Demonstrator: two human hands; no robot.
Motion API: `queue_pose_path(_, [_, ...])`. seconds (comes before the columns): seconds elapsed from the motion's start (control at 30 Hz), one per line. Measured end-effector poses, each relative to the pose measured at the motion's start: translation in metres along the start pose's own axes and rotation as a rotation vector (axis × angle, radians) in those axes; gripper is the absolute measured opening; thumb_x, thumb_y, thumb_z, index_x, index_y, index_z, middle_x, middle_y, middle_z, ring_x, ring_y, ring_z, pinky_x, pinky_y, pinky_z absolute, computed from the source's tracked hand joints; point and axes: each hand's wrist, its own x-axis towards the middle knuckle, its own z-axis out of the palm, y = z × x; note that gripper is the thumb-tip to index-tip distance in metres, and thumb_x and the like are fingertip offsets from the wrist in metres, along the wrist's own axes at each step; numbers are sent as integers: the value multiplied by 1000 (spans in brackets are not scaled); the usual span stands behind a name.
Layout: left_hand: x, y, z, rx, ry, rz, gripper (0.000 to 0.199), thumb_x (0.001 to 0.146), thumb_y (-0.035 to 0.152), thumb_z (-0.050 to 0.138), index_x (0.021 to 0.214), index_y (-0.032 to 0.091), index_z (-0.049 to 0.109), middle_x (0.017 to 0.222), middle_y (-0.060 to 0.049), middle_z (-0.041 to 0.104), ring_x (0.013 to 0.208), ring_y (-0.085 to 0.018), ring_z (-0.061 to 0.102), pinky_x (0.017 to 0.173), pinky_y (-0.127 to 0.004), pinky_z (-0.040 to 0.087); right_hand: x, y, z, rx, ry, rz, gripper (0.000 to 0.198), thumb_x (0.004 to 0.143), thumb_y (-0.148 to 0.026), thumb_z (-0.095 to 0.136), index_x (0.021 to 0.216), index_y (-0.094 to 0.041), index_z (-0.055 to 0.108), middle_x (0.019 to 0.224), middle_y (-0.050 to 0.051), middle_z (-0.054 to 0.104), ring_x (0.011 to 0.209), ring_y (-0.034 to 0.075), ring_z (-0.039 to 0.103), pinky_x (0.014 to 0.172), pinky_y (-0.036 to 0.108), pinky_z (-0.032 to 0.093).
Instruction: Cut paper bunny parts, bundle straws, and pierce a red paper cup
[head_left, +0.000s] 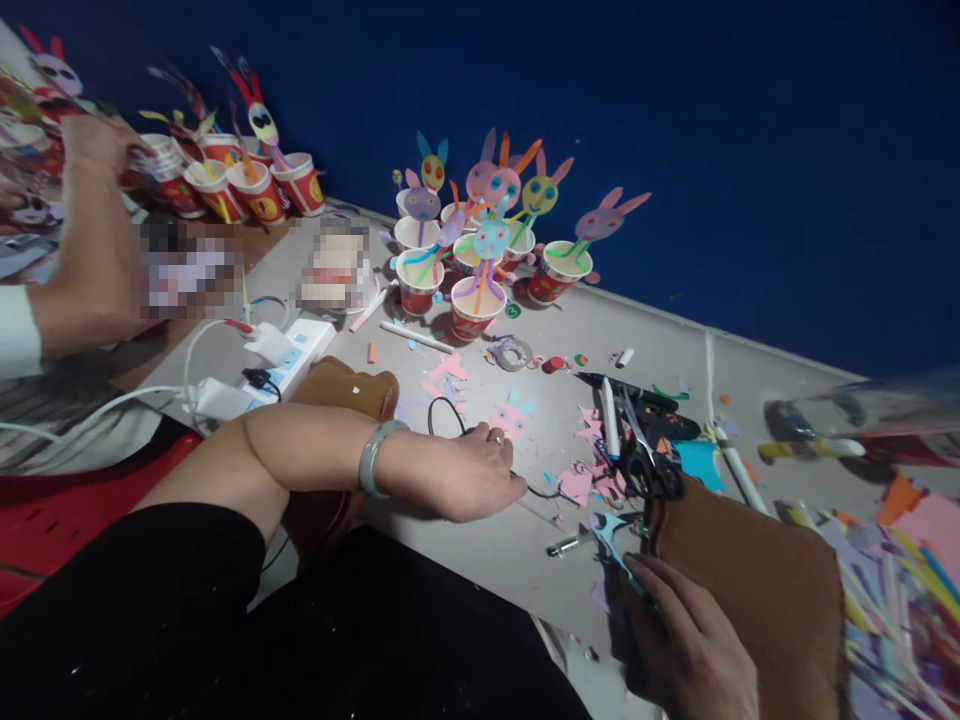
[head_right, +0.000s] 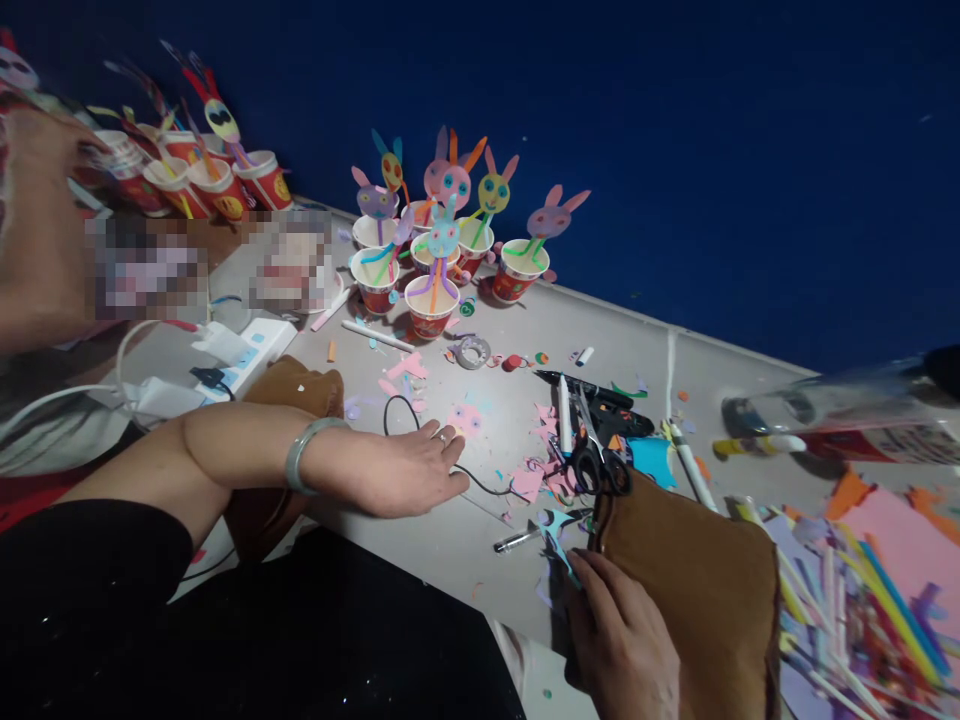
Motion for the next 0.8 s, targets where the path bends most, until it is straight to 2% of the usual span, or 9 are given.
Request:
queue_pose_path(0.17, [0, -1, 3, -3, -42, 15, 33, 82, 9, 49, 111, 12, 65, 104, -20, 68, 96, -30, 60, 80, -41, 42, 6, 1, 3, 9, 12, 8, 21, 99, -25, 54, 114, -17, 66, 107, 11, 73, 88, 21, 67, 81, 34, 52])
queue_pose_path(0.3, [0, -3, 3, 23, -45, 53, 31, 85, 12, 47, 112, 11, 63, 101, -19, 68, 97, -29, 60, 79, -38, 41, 25, -7, 6, 14, 107, 4, 14, 94, -18, 62, 108, -17, 68, 102, 10, 74, 83, 19, 66, 79, 32, 51])
queue_pose_path(0.4, [1, -3, -1, 17, -69, 52, 30, 87, 17, 50, 114, 11, 62, 100, -18, 69, 97, -29, 60, 80, -37, 41, 38, -11, 9, 39, 145, 20, 17, 91, -16, 67, 108, -18, 69, 101, 8, 74, 83, 18, 66, 82, 31, 51])
queue_pose_path(0.5, [1, -2, -5, 4, -83, 42, 30, 87, 18, 54, 114, 11, 62, 102, -18, 69, 99, -28, 60, 81, -37, 42, 42, -12, 11, 59, 88, 24, 25, 93, -27, 67, 116, -17, 67, 104, 10, 73, 89, 21, 66, 83, 34, 50])
queue_pose_path(0.63, [3, -4, -3, -64, -66, 37, 32, 87, 25, 60, 115, 11, 63, 106, -20, 68, 101, -30, 60, 80, -37, 44, 37, -11, 9, 67, 34, 86, 51, 94, -47, 61, 134, -15, 58, 109, 16, 72, 96, 27, 66, 84, 40, 50])
queue_pose_path(0.8, [4, -5, 2, -84, -59, 28, 36, 86, 26, 60, 118, 9, 61, 113, -24, 65, 94, -30, 63, 77, -38, 45, 25, -10, 3, 48, 62, 173, 59, 95, -50, 59, 143, -16, 50, 123, 19, 68, 108, 31, 67, 94, 46, 50])
